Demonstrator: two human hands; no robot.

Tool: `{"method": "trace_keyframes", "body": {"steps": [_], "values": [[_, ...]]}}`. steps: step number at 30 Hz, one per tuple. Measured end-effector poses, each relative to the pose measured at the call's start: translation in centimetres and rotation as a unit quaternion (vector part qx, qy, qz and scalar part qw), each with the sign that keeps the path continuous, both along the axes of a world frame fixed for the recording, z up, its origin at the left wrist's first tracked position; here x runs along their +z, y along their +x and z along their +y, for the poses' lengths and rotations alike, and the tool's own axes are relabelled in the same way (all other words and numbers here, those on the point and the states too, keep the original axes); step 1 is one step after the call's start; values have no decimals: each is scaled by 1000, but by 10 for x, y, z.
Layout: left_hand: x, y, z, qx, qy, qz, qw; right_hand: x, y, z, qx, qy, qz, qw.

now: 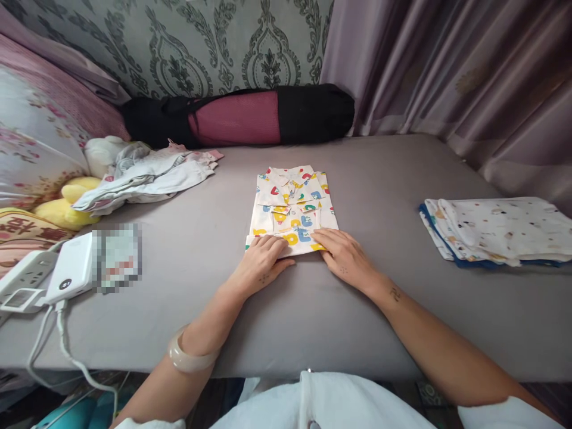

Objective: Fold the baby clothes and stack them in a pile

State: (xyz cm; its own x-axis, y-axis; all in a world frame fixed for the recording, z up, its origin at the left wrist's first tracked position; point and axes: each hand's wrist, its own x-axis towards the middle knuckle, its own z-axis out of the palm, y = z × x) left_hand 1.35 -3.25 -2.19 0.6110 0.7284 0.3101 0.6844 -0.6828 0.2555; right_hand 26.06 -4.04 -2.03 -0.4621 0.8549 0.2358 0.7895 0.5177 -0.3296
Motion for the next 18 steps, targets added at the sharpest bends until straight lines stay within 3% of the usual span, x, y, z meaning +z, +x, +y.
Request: {"method": "trace_keyframes", "body": {"steps": [9,18], "values": [[2,-26,10,75,-42,34,996,1,22,13,-34,-26,-26,999],[18,-35,-4,25,-20,43,999,7,40,4,25,4,-45,999]]}}
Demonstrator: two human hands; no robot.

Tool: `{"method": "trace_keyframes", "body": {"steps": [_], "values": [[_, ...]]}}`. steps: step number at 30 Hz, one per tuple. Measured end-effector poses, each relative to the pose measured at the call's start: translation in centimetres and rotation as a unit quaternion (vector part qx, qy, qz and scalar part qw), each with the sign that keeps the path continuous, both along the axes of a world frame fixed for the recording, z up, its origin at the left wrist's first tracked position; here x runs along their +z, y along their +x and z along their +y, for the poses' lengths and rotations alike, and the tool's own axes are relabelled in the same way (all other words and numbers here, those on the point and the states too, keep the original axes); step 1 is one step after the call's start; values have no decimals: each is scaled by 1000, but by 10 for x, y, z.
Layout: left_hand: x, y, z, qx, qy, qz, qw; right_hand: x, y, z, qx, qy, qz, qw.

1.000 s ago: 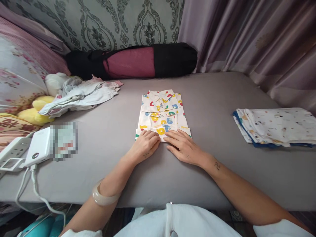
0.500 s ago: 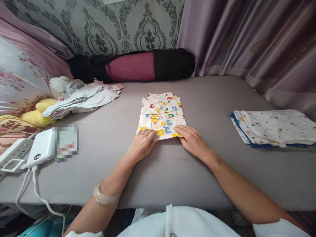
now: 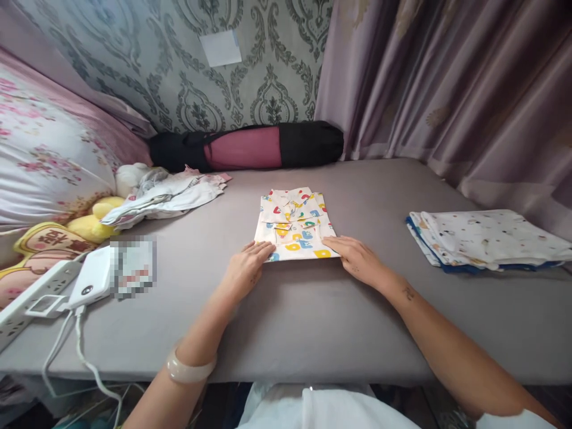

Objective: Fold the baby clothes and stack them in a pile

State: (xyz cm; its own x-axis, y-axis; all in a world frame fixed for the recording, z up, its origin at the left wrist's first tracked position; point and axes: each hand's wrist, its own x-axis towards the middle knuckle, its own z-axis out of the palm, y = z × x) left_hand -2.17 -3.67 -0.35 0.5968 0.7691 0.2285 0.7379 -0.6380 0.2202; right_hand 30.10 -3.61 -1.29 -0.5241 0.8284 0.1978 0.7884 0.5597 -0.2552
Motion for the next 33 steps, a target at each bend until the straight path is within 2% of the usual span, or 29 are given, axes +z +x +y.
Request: {"method": "trace_keyframes", "body": {"steps": [3,7,9,12,14,17,20,22,24,27,33], "values": [[6,-5,-16,-22,-3,0,1000,8,5,-17,27,-4,-1,1000],[9,-14,-37,-40,-31,-39,998,23,12,-41,38,-69,-4,997],[9,-17,-41,-19,-53,-76,995,31,14,-45,31,-107,5,994],[10,-18,-38,51,-104,-142,983,40,13,-39,17,-149,48,987],[10,-15,-30,109,-143,-199,963,41,11,-30,0,-170,99,980],[9,-5,-13,181,-179,-309,917,37,8,-11,-53,-192,187,962],[2,5,9,210,-197,-408,866,25,7,11,-108,-214,261,935],[-6,11,25,224,-199,-442,845,14,6,26,-132,-215,302,919],[-14,16,42,248,-175,-434,848,5,4,42,-157,-197,313,916],[-23,24,66,298,-120,-364,874,-3,-1,64,-213,-162,260,928],[-25,36,107,346,-74,-241,904,1,-13,103,-285,-133,144,938]]}}
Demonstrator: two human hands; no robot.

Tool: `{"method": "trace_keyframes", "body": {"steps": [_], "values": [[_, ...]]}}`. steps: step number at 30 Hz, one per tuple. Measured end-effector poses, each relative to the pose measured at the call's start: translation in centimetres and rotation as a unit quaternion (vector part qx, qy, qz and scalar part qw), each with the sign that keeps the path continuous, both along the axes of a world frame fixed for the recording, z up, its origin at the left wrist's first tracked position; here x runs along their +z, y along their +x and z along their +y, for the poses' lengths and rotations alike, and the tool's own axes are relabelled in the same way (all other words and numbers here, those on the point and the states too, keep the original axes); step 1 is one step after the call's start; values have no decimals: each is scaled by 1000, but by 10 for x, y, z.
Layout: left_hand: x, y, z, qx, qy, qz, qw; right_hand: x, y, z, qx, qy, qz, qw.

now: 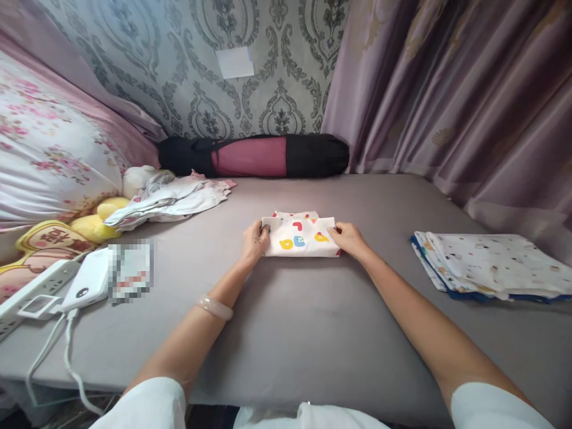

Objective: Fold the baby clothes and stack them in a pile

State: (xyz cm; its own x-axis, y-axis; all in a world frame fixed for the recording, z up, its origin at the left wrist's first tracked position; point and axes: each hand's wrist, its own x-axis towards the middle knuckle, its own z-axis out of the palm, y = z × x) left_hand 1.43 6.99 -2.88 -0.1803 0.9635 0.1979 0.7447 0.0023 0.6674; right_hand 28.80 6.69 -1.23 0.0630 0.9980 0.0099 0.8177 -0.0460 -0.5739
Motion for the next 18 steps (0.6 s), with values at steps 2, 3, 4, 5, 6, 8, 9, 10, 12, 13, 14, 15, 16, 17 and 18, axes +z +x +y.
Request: {"method": "trace_keyframes", "body": {"steps": [2,3,4,5,6,8,9,10,12,13,14,15,16,17,18], "values": [[0,2,11,-1,-4,33,999,3,-2,10,-7,-9,-29,1000],[0,3,16,-2,-6,48,999,4,-3,14,-10,-13,-43,999],[0,3,21,-4,-8,61,998,4,-4,18,-15,-17,-57,998],[0,4,25,-5,-10,71,997,4,-5,22,-19,-19,-70,997],[0,4,29,-6,-12,80,997,3,-6,25,-23,-20,-84,996],[-1,5,35,-7,-15,90,996,0,-8,30,-29,-18,-109,993],[-2,6,38,-8,-17,93,995,-2,-9,32,-33,-16,-121,992],[-3,7,41,-9,-19,96,995,-4,-10,33,-37,-14,-131,991],[-6,10,44,-8,-26,106,994,-7,-14,34,-49,-9,-142,989],[-9,11,45,-6,-28,112,993,-8,-16,34,-54,-7,-144,988],[-11,12,46,-2,-30,120,992,-9,-19,33,-60,-4,-144,988],[-13,13,45,3,-30,128,991,-9,-21,31,-65,0,-144,988],[-15,14,45,8,-26,136,990,-10,-24,29,-69,4,-143,987],[-17,15,44,12,-18,143,990,-10,-26,27,-75,10,-143,987],[-19,16,43,14,-9,149,989,-11,-28,26,-82,18,-144,986]]}}
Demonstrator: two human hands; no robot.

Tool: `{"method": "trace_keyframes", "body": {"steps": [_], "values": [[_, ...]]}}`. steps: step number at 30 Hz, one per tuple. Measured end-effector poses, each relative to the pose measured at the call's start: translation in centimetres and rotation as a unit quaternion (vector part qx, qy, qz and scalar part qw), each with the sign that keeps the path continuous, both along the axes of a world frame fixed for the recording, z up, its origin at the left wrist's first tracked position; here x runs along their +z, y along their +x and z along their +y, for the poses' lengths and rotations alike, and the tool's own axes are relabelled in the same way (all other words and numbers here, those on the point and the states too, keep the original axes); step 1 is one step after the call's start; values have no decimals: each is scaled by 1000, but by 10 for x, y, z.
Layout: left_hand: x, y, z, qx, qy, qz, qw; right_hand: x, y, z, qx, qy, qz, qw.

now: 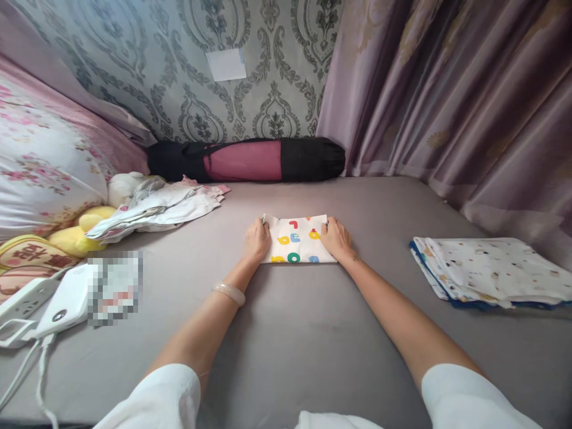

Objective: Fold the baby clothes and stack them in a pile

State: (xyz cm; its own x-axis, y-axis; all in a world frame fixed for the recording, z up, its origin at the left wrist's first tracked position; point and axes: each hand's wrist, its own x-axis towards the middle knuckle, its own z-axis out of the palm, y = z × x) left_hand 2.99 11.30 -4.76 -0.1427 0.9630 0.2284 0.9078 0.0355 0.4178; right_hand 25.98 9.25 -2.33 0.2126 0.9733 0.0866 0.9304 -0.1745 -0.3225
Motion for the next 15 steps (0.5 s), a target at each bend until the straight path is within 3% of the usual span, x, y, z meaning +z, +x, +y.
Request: {"method": "trace_keyframes", "body": {"steps": [6,15], "values": [[0,0,-4,19,11,1,1000,-6,-5,-4,-23,29,-17,999],[11,0,-9,16,-17,86,996,7,-3,-3,7,-39,-47,998]]}}
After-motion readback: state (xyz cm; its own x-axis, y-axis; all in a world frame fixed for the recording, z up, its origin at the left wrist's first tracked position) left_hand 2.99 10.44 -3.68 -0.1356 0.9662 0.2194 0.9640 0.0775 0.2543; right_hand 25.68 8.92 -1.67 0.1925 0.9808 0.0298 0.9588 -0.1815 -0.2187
